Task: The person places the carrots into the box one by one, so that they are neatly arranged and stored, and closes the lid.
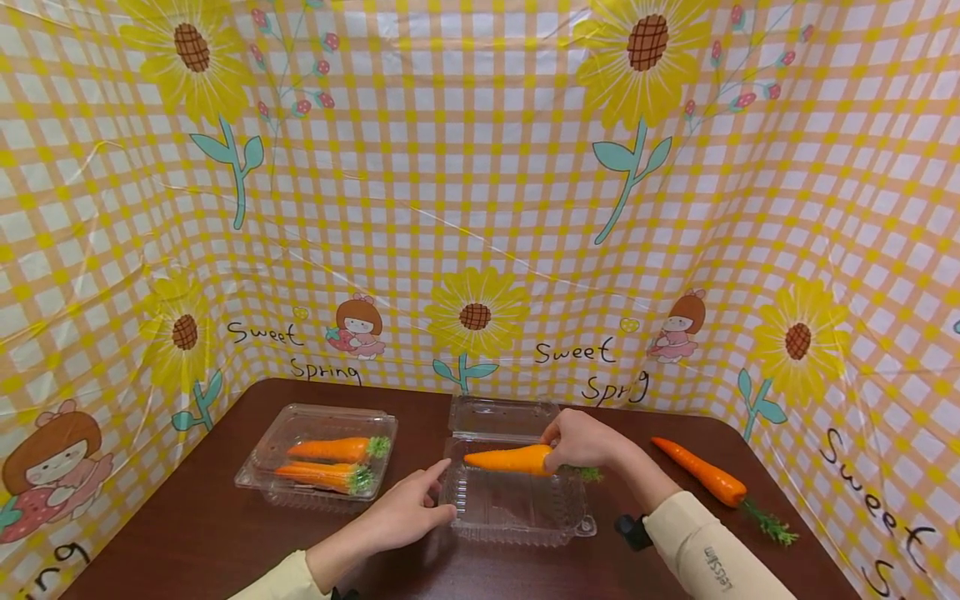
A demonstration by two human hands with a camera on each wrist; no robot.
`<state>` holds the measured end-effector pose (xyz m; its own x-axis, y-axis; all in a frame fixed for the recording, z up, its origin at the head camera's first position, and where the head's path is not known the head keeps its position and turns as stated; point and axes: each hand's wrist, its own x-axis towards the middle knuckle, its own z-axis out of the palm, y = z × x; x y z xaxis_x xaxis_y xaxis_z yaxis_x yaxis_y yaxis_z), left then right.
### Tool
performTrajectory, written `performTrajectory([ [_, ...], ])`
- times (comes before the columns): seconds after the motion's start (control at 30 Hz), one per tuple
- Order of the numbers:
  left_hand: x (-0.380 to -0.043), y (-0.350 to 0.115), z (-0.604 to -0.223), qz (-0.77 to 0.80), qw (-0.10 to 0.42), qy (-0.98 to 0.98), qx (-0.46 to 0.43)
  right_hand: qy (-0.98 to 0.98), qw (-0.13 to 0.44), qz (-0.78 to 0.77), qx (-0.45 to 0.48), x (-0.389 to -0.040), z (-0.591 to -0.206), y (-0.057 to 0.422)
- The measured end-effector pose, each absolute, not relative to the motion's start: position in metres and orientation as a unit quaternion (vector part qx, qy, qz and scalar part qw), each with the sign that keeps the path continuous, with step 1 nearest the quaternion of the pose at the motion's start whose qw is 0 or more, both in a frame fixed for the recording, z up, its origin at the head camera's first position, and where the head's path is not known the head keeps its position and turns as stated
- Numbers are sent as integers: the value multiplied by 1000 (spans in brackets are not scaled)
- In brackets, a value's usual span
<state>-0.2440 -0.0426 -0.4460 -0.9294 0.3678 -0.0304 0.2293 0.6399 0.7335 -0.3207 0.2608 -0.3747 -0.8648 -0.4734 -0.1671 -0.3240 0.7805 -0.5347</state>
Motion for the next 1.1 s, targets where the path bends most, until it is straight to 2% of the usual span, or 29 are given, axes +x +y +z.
performTrajectory([
  [0.67,-244,-44,-445,391,98,901,161,964,115,-138,-197,-329,-410,237],
  [0.93,-244,-43,-447,388,97,902,161,962,127,-161,-178,-325,-407,236],
  [1.1,-244,-43,-447,387,91,903,162,953,110,-211,-189,-318,-398,240],
])
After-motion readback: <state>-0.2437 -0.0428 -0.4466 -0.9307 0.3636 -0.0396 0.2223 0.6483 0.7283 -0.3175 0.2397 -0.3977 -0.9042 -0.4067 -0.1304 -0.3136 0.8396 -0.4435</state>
